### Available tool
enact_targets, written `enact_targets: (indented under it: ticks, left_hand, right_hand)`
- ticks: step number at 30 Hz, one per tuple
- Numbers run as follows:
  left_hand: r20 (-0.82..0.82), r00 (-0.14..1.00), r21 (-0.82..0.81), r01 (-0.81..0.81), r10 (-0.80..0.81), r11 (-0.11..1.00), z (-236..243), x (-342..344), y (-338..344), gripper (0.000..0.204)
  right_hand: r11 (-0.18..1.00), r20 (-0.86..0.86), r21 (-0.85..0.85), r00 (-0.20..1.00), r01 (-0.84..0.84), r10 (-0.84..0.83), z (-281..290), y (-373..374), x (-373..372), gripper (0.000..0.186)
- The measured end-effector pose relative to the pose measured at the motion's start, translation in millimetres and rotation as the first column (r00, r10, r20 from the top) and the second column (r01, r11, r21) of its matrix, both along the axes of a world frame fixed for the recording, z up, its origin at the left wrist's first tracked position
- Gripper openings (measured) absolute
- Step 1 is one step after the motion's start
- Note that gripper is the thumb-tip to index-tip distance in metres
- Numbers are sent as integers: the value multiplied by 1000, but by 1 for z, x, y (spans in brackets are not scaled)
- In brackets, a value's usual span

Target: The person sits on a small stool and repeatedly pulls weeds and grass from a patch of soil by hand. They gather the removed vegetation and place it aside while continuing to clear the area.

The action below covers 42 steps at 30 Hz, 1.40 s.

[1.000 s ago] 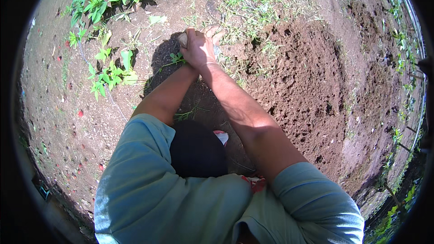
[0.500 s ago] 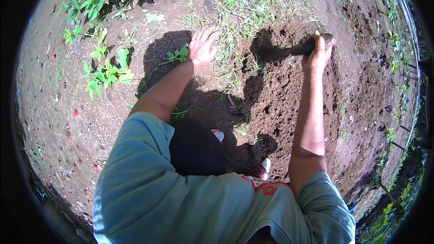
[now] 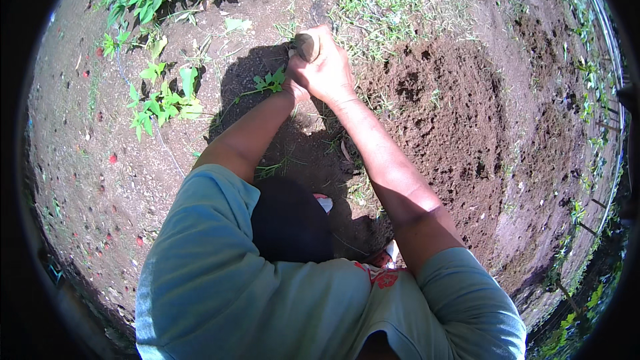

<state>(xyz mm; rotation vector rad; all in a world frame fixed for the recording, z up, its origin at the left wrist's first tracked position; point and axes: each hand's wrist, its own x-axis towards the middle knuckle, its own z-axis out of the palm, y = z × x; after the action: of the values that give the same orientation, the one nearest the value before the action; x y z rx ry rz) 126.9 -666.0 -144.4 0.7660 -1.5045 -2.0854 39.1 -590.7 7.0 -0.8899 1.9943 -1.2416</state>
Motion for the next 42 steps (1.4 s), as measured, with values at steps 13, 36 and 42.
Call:
enact_targets:
  ticks: [13,36,42]
  left_hand:
    - [400,907,-908,373,129,193,5,3,-8,47]
    - [436,898,-876,406,66,259,12,2,-8,61]
    - [420,901,-898,396,109,190,2,4,-10,55]
  right_hand:
    - [814,285,-579,944,34,164,129,72,-134,17]
    - [748,386,-574,916,334,-113,103,93,-147,15]
    - [904,188,-370,970,216,-155,143,40,-102,21]
